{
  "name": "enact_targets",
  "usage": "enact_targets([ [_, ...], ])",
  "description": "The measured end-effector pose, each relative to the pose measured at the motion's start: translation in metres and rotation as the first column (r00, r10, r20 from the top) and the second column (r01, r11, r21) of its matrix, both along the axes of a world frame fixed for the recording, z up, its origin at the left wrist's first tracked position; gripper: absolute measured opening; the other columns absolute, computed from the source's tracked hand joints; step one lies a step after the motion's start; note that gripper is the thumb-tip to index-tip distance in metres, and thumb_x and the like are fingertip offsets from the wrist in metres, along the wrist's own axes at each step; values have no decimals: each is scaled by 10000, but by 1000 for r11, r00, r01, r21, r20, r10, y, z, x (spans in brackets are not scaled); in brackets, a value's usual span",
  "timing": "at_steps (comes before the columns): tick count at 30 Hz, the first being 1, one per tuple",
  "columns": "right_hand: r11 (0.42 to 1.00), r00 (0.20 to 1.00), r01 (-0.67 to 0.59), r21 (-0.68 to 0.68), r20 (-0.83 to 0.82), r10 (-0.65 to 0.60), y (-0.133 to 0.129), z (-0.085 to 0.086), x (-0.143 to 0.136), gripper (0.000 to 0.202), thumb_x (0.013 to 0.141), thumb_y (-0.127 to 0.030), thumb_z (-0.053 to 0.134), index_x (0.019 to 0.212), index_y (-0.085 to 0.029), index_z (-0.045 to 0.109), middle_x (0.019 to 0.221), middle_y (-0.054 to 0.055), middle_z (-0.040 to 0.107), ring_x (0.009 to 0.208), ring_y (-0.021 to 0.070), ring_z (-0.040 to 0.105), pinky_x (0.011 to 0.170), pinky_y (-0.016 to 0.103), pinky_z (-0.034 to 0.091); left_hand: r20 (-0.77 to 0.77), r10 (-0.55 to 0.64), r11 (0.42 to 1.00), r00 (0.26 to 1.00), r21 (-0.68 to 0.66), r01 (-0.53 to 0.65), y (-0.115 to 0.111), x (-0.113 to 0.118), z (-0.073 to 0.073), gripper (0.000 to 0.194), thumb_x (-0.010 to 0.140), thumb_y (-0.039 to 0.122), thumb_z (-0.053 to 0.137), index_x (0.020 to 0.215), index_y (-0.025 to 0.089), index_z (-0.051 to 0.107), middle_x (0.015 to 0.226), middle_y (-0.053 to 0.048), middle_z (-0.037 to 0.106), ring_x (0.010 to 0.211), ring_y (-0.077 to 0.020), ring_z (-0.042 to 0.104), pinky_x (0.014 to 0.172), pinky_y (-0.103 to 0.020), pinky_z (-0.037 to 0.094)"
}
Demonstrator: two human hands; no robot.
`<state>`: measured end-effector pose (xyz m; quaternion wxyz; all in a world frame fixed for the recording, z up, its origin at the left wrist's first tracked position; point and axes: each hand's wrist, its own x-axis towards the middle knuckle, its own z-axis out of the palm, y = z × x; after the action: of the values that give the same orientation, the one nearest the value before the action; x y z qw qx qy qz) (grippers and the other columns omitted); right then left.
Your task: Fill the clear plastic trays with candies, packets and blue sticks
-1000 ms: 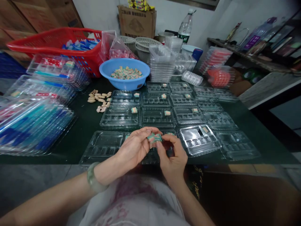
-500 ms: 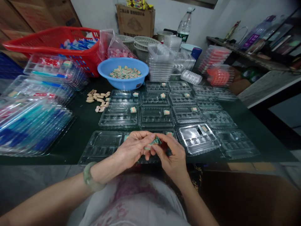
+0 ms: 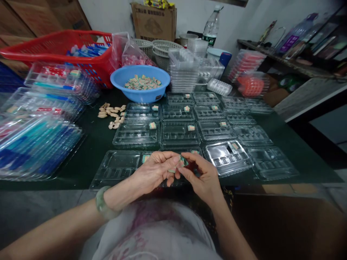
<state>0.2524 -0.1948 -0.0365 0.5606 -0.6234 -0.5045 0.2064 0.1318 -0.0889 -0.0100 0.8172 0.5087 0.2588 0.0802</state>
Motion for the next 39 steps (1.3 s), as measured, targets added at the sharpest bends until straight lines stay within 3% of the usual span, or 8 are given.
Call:
enact_targets([
  [4,993,991,-109,-53,-88,104,-4,-3,9,289,785,-223,609,1072,-246,575,829,-4,576,714,117,518,655,247,432,-8,-56,998,998,17,57,1,0,-3,261,807,374,537,773,118,577,613,-16,519,532,-95,507,378,-153,331],
  [11,986,979,-132,-100,-169,114,-6,0,14,163,734,-250,662,884,-206,616,654,-36,498,598,99,445,546,221,372,-85,-146,973,986,169,158,0,2,-3,335,818,440,482,691,138,549,554,-12,532,440,-72,453,363,-151,336],
  [16,984,971,-151,-96,-199,130,-7,-1,17,154,736,-209,647,885,-206,611,675,-40,509,613,92,456,554,208,376,-124,-148,908,981,375,184,-2,4,1,374,838,456,424,666,144,536,529,5,507,409,-67,408,367,-166,323],
  [19,993,970,-100,-58,-226,84,-6,-4,14,215,746,-189,623,958,-203,590,737,-22,539,666,106,497,605,223,414,-132,-95,891,987,430,144,-3,7,2,366,843,447,421,646,152,509,510,19,488,390,-58,378,364,-165,288],
  [22,999,981,36,-28,-192,-41,-3,-8,7,237,764,-210,602,997,-190,565,791,4,571,679,119,523,622,241,437,-120,-9,905,993,421,59,-4,12,0,377,847,442,424,619,149,494,499,22,479,380,-49,352,361,-167,261],
  [29,965,955,254,72,142,-262,0,-11,-8,300,728,-277,650,998,-174,569,832,41,594,696,157,536,633,293,457,-47,70,955,996,293,-53,-8,20,-8,349,825,427,483,630,140,525,452,50,396,361,-40,308,342,-167,234],
  [34,957,946,271,103,157,-285,-2,-12,-8,240,766,-276,617,985,-184,580,796,33,583,687,154,537,630,294,464,-62,59,960,996,277,-40,-9,19,-10,337,817,437,492,673,140,559,452,43,428,358,-49,331,341,-174,252],
  [39,982,977,174,71,112,-181,-7,-16,-2,239,818,-209,547,1054,-205,585,846,39,575,706,142,542,640,281,467,-107,-21,943,994,327,55,-8,17,-9,328,824,433,477,708,139,561,509,24,479,370,-48,352,343,-165,259],
])
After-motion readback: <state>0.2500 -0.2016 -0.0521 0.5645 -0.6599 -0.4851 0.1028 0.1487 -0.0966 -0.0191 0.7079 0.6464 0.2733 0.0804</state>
